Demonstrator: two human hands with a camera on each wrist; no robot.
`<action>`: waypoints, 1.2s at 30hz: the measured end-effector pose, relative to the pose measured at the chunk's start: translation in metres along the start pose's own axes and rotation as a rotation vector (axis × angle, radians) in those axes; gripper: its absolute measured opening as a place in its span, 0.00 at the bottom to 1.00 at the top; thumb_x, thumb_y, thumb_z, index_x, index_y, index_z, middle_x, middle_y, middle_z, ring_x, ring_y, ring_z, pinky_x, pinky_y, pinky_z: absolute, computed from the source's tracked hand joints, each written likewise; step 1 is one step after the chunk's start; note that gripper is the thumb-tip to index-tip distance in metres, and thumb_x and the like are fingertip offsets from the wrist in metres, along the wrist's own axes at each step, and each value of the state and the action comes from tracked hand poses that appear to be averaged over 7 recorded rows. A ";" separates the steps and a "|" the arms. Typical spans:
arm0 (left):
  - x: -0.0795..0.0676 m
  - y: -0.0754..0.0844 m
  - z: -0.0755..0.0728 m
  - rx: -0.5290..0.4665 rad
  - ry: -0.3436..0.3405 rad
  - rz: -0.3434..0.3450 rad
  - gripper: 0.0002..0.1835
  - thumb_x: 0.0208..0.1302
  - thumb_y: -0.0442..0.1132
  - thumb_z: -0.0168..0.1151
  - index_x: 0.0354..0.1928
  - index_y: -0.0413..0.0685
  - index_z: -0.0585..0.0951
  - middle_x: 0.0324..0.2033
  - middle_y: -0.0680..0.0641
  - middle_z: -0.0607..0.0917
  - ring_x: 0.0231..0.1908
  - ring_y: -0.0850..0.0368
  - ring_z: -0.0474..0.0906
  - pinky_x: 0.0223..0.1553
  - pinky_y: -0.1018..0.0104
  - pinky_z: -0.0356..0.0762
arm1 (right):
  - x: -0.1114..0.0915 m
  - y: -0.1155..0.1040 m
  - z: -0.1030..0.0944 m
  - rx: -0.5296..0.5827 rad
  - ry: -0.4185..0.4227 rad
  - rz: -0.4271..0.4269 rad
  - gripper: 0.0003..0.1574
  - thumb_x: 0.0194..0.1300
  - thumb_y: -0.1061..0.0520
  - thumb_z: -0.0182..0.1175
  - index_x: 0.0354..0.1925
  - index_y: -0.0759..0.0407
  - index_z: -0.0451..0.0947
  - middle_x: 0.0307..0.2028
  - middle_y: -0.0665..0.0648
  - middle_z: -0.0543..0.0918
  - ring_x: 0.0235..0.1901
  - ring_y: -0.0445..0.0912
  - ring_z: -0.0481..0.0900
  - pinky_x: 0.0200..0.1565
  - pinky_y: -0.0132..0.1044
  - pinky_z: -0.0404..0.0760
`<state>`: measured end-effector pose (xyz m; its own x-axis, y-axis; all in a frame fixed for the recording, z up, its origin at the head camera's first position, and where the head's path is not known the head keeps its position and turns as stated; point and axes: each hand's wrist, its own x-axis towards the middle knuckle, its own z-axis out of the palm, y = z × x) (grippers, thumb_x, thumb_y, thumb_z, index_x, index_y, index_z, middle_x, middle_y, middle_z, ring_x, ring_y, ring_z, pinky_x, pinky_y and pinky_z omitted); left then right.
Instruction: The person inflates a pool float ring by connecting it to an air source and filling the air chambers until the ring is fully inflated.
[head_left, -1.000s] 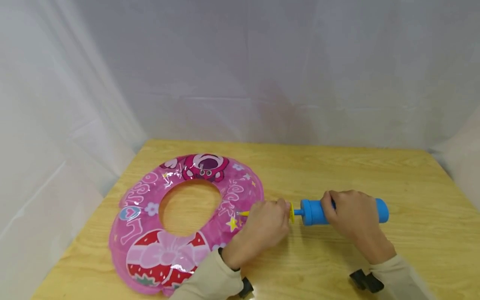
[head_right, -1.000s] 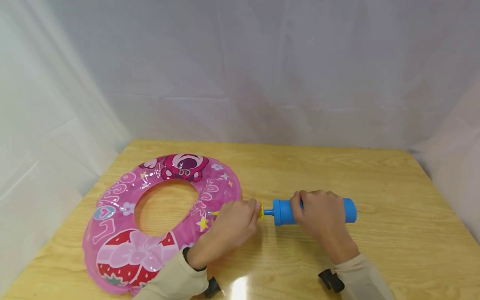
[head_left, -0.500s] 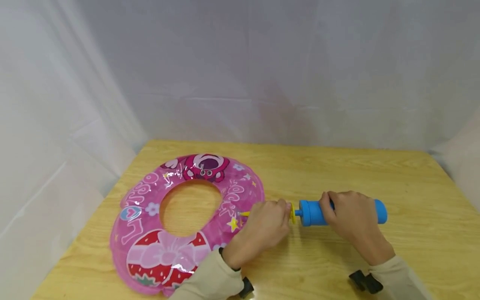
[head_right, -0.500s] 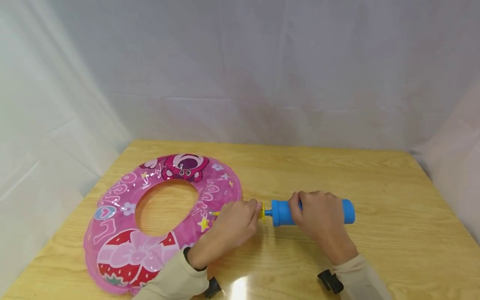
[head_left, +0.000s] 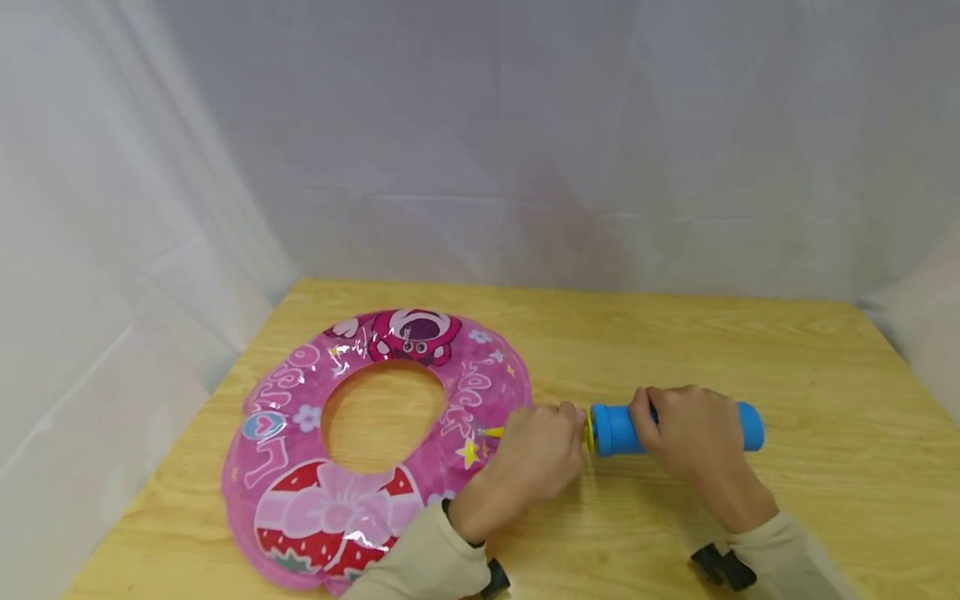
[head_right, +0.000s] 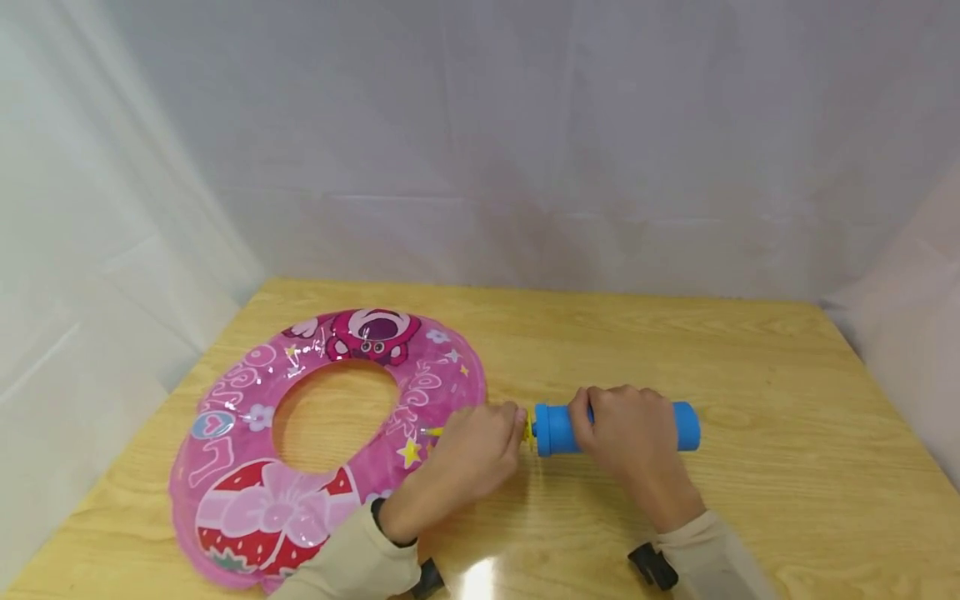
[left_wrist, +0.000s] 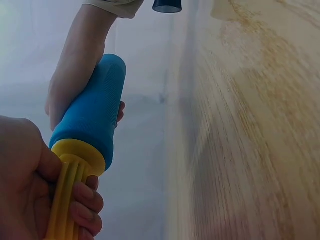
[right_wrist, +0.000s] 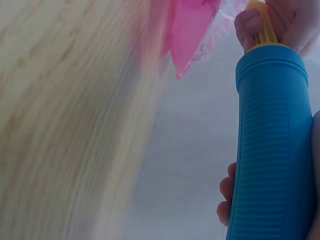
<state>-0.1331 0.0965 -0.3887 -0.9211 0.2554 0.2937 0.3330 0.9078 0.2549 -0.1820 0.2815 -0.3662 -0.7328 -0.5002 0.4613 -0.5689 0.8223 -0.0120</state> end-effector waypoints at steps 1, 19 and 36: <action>0.000 0.001 0.000 0.001 -0.001 -0.002 0.16 0.71 0.39 0.47 0.22 0.47 0.72 0.14 0.54 0.68 0.17 0.57 0.72 0.18 0.65 0.68 | 0.000 0.000 0.001 0.001 0.002 -0.003 0.29 0.65 0.55 0.49 0.09 0.49 0.57 0.06 0.48 0.56 0.07 0.42 0.55 0.11 0.35 0.56; 0.001 -0.001 -0.004 -0.082 -0.064 -0.057 0.18 0.75 0.42 0.43 0.25 0.47 0.72 0.15 0.54 0.68 0.17 0.60 0.67 0.20 0.68 0.66 | -0.004 0.015 -0.003 0.019 0.023 0.033 0.27 0.66 0.54 0.49 0.10 0.49 0.62 0.07 0.49 0.59 0.08 0.43 0.58 0.11 0.36 0.56; -0.001 -0.003 -0.004 -0.078 -0.049 -0.074 0.18 0.74 0.41 0.44 0.23 0.49 0.72 0.14 0.54 0.67 0.17 0.59 0.67 0.21 0.65 0.68 | -0.014 0.035 -0.010 0.024 -0.046 0.104 0.22 0.69 0.50 0.48 0.26 0.58 0.82 0.09 0.51 0.65 0.09 0.45 0.60 0.11 0.38 0.58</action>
<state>-0.1323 0.0916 -0.3858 -0.9520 0.2060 0.2265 0.2763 0.8968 0.3456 -0.1879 0.3201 -0.3646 -0.8046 -0.4245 0.4153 -0.4970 0.8641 -0.0796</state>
